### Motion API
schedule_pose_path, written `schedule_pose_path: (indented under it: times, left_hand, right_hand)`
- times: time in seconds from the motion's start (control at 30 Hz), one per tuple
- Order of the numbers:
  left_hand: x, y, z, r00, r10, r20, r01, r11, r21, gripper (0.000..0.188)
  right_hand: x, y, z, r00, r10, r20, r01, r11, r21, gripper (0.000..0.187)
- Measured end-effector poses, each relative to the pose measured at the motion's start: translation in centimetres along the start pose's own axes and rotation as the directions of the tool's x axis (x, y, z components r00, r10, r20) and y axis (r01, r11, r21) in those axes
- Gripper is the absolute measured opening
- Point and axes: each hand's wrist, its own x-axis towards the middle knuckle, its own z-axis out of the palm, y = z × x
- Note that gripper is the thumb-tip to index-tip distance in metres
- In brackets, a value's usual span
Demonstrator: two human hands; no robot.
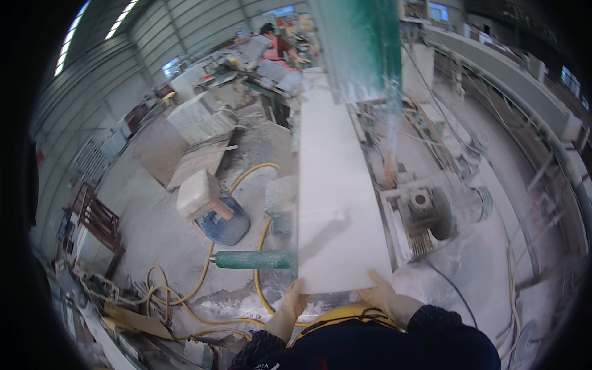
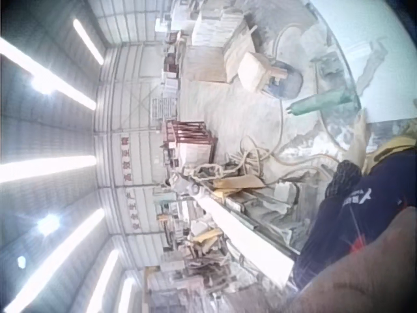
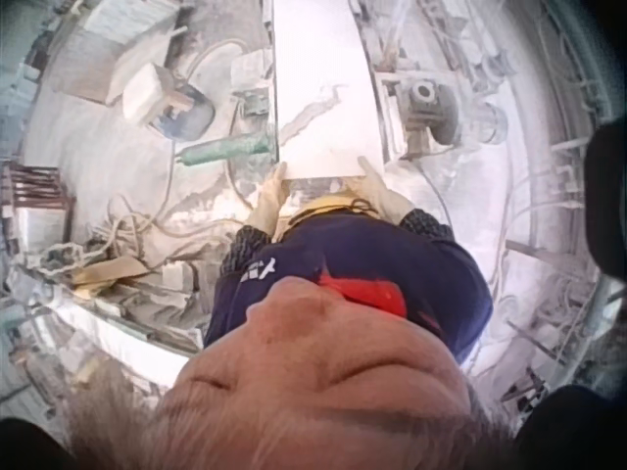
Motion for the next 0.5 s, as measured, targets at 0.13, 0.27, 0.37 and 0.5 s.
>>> schedule_pose_path:
  times: [0.13, 0.27, 0.37, 0.5]
  left_hand:
    - [-3.0, -1.0, 0.0, 0.968, -0.240, 0.075, 0.250, 0.945, -0.211, 0.041]
    - [-3.6, -1.0, 1.8, 0.965, -0.252, 0.079, 0.264, 0.915, -0.304, 0.042]
    - [-4.1, -0.7, 2.7, 0.966, -0.230, 0.116, 0.254, 0.923, -0.289, 0.047]
    - [-4.0, -0.8, 2.3, 0.760, -0.555, 0.338, 0.264, -0.211, -0.941, 0.050]
  right_hand:
    - [-1.1, 0.6, 1.5, 0.994, -0.104, -0.038, 0.104, 0.995, -0.012, 0.053]
    - [-0.9, 0.6, 1.3, 0.993, -0.106, -0.057, 0.112, 0.985, 0.127, 0.047]
    - [0.2, 0.5, -0.5, 0.998, -0.033, 0.055, 0.033, 0.999, 0.009, 0.043]
    - [2.3, 1.2, -3.5, 0.893, 0.407, 0.194, -0.350, 0.897, -0.270, 0.039]
